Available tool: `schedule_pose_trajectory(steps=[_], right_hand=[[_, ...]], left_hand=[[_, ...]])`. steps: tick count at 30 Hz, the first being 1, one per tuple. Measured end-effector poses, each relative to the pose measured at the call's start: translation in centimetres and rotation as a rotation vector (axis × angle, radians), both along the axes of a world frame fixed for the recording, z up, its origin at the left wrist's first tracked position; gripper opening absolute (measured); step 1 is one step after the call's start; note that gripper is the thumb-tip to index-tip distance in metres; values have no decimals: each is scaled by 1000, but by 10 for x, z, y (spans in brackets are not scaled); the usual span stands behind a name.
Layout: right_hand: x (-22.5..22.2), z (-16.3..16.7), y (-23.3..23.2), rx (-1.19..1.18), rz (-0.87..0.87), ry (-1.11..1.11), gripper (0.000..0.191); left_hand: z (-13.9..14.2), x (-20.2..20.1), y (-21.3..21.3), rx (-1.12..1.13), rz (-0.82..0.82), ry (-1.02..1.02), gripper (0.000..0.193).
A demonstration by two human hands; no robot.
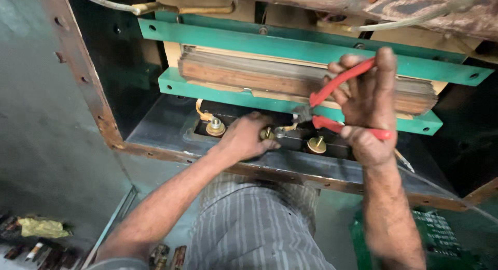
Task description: The person uses pliers to bend and attach copper wires to brass terminals on an electrical assembly. They repeatedly adjust wire loops and secure connections at multiple terminal points within a confined metal housing.
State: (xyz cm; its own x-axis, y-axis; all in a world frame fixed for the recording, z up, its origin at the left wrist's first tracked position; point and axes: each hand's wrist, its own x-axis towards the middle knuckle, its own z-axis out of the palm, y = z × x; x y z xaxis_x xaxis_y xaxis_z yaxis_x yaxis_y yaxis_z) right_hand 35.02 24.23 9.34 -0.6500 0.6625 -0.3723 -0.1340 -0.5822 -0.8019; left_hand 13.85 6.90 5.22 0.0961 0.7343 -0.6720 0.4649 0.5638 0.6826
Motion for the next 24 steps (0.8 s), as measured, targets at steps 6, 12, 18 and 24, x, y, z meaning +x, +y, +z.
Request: schedule_pose_trajectory(steps=[6, 12, 18, 24], right_hand=[[7, -25, -38, -55, 102, -39, 113], [17, -32, -35, -115, 40, 44, 114], [5, -58, -46, -196, 146, 60, 115], [-23, -88, -55, -137, -13, 100, 61]], left_hand=[[-7, 17, 7, -32, -102, 149, 44], [-9, 25, -5, 37, -186, 202, 34], [-13, 31, -11, 45, -166, 198, 27], [-17, 29, -15, 105, -151, 212, 23]])
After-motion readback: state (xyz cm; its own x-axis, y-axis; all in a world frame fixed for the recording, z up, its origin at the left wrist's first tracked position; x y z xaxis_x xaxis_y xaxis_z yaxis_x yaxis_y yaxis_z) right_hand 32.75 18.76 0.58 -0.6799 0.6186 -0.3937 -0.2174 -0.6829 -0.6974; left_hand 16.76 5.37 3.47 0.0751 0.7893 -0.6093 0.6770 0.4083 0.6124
